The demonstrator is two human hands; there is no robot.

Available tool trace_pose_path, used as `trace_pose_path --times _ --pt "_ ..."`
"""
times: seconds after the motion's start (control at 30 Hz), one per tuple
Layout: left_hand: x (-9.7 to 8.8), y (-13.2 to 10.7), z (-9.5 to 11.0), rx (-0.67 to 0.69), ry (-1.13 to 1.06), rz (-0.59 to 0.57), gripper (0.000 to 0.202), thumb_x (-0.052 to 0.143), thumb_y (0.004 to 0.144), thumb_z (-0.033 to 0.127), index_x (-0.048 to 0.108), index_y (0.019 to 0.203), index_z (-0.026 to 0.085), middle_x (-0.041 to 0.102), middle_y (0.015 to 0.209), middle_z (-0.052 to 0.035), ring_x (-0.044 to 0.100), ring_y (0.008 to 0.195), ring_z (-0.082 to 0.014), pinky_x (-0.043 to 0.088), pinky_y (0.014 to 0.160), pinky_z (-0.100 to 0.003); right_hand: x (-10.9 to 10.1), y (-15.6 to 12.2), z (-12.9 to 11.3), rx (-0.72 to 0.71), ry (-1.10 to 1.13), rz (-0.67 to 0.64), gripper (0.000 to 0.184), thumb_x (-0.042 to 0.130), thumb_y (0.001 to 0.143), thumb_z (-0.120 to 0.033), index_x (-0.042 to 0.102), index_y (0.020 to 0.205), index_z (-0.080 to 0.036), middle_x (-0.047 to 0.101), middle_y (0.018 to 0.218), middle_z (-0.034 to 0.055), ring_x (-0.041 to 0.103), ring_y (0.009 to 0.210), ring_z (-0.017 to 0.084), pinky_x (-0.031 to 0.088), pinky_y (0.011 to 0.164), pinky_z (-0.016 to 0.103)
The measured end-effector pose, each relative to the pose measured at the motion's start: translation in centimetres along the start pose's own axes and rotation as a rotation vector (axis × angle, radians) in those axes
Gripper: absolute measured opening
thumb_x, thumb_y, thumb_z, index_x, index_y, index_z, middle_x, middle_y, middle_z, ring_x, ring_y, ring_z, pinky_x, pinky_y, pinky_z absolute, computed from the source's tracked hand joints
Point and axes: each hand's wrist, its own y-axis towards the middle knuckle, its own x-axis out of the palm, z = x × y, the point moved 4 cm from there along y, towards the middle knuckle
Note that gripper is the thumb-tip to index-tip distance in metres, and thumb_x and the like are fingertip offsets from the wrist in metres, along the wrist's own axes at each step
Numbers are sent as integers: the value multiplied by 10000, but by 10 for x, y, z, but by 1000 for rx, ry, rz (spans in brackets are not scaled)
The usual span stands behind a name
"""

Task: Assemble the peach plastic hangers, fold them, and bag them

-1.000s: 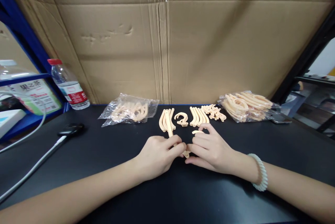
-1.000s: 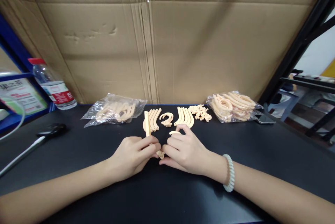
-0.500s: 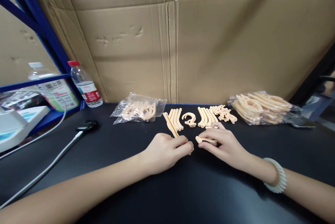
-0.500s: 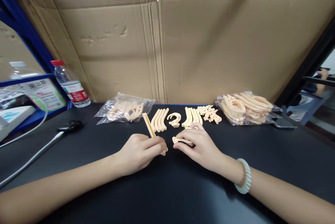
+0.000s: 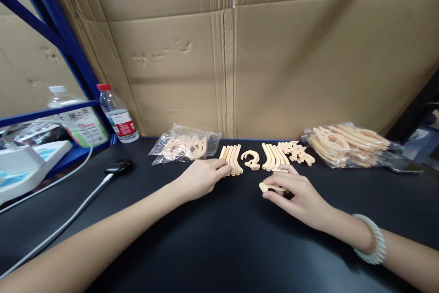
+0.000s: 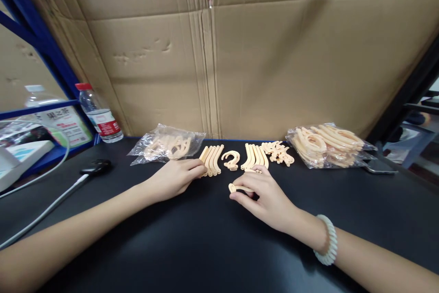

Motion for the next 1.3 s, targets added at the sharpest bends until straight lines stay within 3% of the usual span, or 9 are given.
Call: trace_pose_path --times 0.13,0.27,0.5,0.67,0.77,0.9,1.0,1.1,1.3 --pt "1 -1 -1 -20 -28 40 180 399 929 128 570 958 175 634 988 -88 612 850 -211 468 690 -290 -1 1 0 3 -12 16 122 555 937 -313 613 913 -208 512 641 -42 491 608 134 394 834 381" --pt "4 -1 -4 -72 -25 7 168 406 938 171 572 960 157 615 997 -93 606 878 -222 483 738 -322 -2 2 3 -1 -39 -9 93 527 953 -269 598 975 -214 639 860 26 587 822 173 400 875 382" --pt "4 0 -3 -125 -27 48 174 413 938 214 579 936 162 614 937 -85 599 834 -228 507 717 -344 -3 19 18 -36 -161 -15 175 453 979 -224 591 1084 -211 645 1025 78 568 984 211 407 939 434" --pt "2 0 15 -185 -140 106 231 497 920 285 570 1097 155 612 1165 -123 560 1095 -266 488 920 -401 6 42 32 -37 -264 -68 197 432 979 -206 622 1029 -204 625 1072 94 525 1054 234 402 951 456" --pt "6 0 28 -206 -265 31 488 500 916 441 471 1322 173 449 1449 -146 379 1352 -312 364 1077 -483 14 53 39 -10 -319 -143 190 473 966 -229 661 967 -197 614 1055 93 512 1027 240 428 909 435" --pt "16 -3 33 -260 -307 -173 713 357 917 623 272 1490 206 203 1585 -131 143 1454 -356 177 1132 -600 18 60 41 14 -327 -224 222 469 961 -203 683 906 -185 581 1018 89 522 972 222 455 867 397" --pt "18 -5 32 -268 -328 -256 776 304 912 660 222 1512 176 150 1587 -138 82 1457 -356 160 1143 -577 19 60 41 8 -313 -266 163 502 948 -206 659 915 -173 560 1009 79 551 923 191 480 848 347" --pt "17 -4 29 -260 -325 -261 796 304 905 672 216 1515 167 134 1586 -137 71 1456 -353 157 1151 -554 23 60 46 17 -337 -296 89 552 906 -159 640 915 -159 556 979 80 561 886 190 494 817 335" --pt "25 12 16 -255 -314 -252 810 310 904 669 219 1512 142 136 1580 -152 53 1460 -328 129 1167 -510 32 74 71 62 -408 -292 112 547 882 -104 651 853 -135 572 938 98 576 851 209 489 797 345"
